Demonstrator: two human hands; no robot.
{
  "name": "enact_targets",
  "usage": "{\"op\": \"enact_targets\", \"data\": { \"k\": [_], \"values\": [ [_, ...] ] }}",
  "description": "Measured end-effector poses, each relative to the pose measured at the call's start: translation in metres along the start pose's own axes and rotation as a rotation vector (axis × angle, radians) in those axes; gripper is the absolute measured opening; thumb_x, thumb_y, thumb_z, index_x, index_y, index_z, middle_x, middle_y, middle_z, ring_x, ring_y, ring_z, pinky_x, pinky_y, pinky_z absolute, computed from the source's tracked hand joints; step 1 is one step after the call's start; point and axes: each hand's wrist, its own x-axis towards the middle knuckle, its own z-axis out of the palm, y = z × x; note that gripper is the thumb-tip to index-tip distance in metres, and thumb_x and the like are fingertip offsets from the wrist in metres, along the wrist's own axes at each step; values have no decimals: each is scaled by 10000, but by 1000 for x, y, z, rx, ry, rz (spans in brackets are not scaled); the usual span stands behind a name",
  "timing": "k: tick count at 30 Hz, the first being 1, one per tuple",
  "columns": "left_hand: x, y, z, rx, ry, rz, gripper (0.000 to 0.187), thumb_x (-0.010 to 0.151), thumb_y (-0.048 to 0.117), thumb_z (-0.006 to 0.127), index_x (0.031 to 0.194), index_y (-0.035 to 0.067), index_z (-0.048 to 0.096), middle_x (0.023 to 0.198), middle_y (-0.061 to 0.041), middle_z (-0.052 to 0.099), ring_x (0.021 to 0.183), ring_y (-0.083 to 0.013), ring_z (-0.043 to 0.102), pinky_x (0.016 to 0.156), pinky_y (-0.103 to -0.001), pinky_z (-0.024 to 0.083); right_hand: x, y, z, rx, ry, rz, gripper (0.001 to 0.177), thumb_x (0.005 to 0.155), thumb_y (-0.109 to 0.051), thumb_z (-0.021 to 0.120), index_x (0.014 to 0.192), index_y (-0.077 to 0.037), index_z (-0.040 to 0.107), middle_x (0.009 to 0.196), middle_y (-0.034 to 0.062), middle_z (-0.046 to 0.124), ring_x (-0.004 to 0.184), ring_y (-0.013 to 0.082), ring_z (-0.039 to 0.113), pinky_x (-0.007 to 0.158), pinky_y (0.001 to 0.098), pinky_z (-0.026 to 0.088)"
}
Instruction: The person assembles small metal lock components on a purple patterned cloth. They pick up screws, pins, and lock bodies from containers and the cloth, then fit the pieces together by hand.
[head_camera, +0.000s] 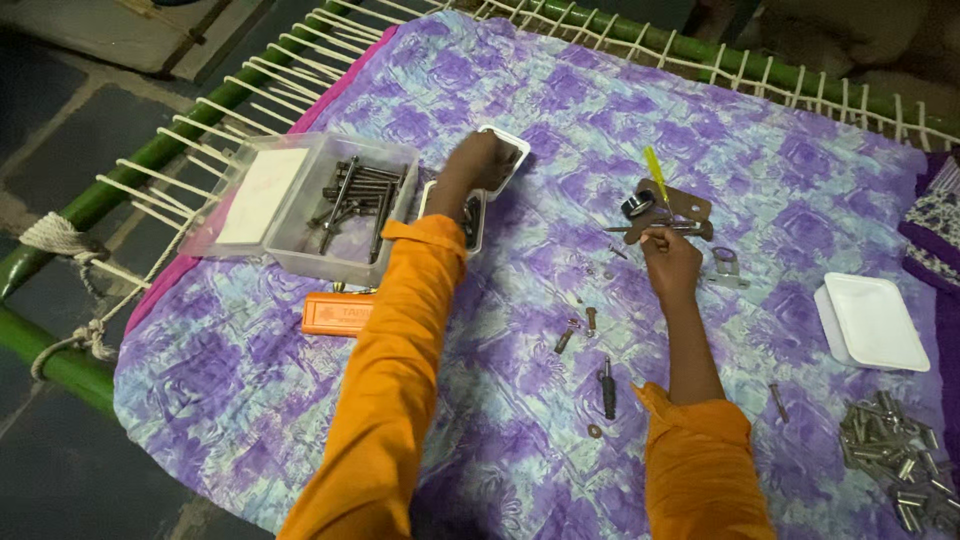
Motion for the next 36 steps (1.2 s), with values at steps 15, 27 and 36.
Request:
{"op": "enact_targets", "data": {
  "k": [15, 27, 36],
  "values": [
    [-41, 42, -36, 92, 192, 91, 106, 836, 133, 715, 925, 109, 767, 977, -158, 733, 970, -378, 692, 812, -479, 566, -3, -20, -3, -127, 133, -98, 171, 913, -124, 726, 1071, -65, 756, 940, 136, 742, 855, 270, 713, 773, 383, 539],
    [14, 211, 127, -329, 20, -5, 298, 834, 291, 731, 1020, 60, 702, 1029, -221, 736, 992, -406, 709, 867, -504, 567, -5, -22, -5, -234, 66, -401, 151, 857, -86, 744, 999, -66, 694, 1065, 156, 696, 1044, 383, 626, 955, 484, 464],
    [29, 71, 61, -208, 192, -89, 404, 727, 302, 808, 985, 6, 714, 921, -253, 735, 874, -412, 726, 772, -487, 579, 0, -14, 2, -194, 41, -452, 104, 891, -58, 752, 983, -58, 702, 1080, 125, 722, 1006, 340, 673, 933, 459, 506]
  ]
}}
